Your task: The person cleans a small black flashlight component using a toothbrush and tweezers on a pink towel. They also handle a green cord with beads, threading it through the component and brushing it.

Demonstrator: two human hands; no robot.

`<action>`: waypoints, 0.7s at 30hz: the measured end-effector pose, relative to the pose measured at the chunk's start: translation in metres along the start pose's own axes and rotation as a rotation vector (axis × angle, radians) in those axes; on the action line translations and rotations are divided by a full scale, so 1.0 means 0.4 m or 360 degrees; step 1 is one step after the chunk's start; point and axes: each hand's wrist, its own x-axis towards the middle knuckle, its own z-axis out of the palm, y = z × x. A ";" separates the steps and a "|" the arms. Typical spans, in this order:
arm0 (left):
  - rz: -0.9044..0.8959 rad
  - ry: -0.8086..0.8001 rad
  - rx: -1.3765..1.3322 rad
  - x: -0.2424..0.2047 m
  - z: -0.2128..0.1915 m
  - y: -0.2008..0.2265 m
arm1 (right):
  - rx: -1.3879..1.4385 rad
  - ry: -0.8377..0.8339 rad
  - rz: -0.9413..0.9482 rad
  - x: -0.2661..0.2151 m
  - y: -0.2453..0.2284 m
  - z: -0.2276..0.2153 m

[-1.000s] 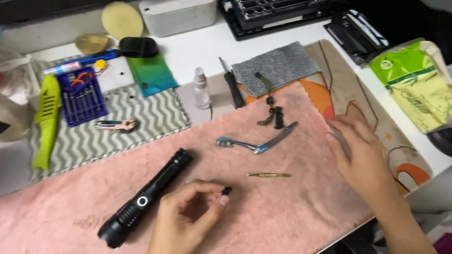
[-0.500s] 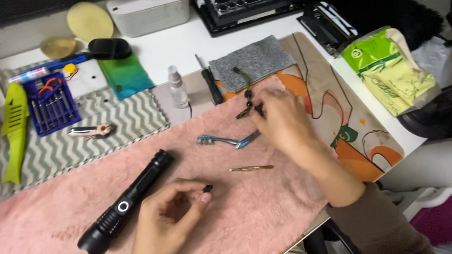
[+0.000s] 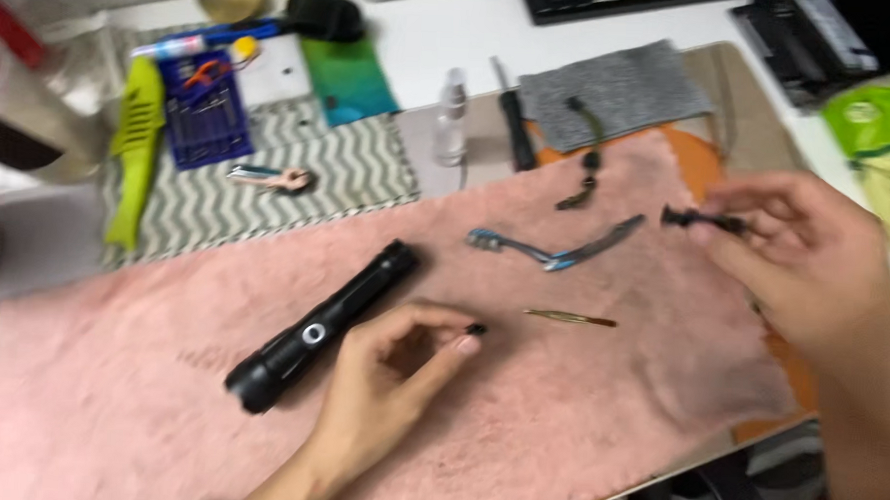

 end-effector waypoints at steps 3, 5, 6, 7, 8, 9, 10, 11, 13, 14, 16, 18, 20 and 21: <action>-0.0050 -0.0027 -0.0148 0.000 0.000 -0.008 | -0.0059 -0.0230 -0.0343 -0.070 -0.114 0.061; -0.0062 -0.0021 -0.0126 -0.003 -0.004 -0.007 | -0.0269 -0.0371 -0.0555 -0.084 -0.145 0.085; -0.0060 -0.0037 -0.0119 -0.001 -0.002 -0.009 | -0.0500 -0.0491 -0.0765 -0.093 -0.161 0.092; -0.0064 -0.0031 -0.0118 0.000 -0.004 -0.005 | -0.0498 -0.0497 -0.0766 -0.103 -0.170 0.105; -0.0024 -0.0055 -0.0099 0.001 -0.005 -0.002 | -0.0524 -0.0568 -0.0681 -0.114 -0.180 0.116; 0.0016 -0.0079 -0.0079 0.001 -0.007 0.001 | -0.0550 -0.0639 -0.0596 -0.125 -0.190 0.127; 0.0010 -0.0073 -0.0084 0.002 -0.007 0.001 | -0.0552 -0.0649 -0.0594 -0.128 -0.195 0.135; 0.0068 -0.0086 -0.0049 0.002 -0.008 0.002 | -0.0549 -0.0630 -0.0542 -0.132 -0.201 0.143; 0.0122 -0.0091 -0.0021 0.002 -0.009 0.002 | -0.0553 -0.0620 -0.0490 -0.135 -0.206 0.161; 0.0125 -0.0116 -0.0003 0.001 -0.008 0.002 | -0.0571 -0.0582 -0.0515 -0.136 -0.207 0.172; 0.0123 -0.0133 0.0008 -0.001 -0.008 0.008 | -0.0593 -0.0557 -0.0542 -0.135 -0.205 0.189; 0.0076 -0.0139 0.0009 -0.003 -0.009 0.019 | -0.0501 -0.0548 -0.0636 -0.131 -0.202 0.203; 0.0066 -0.0151 0.0009 -0.004 -0.012 0.016 | -0.0515 -0.0538 -0.0665 -0.130 -0.198 0.209; 0.0061 -0.0175 0.0016 -0.005 -0.012 0.015 | -0.0527 -0.0514 -0.0693 -0.129 -0.195 0.211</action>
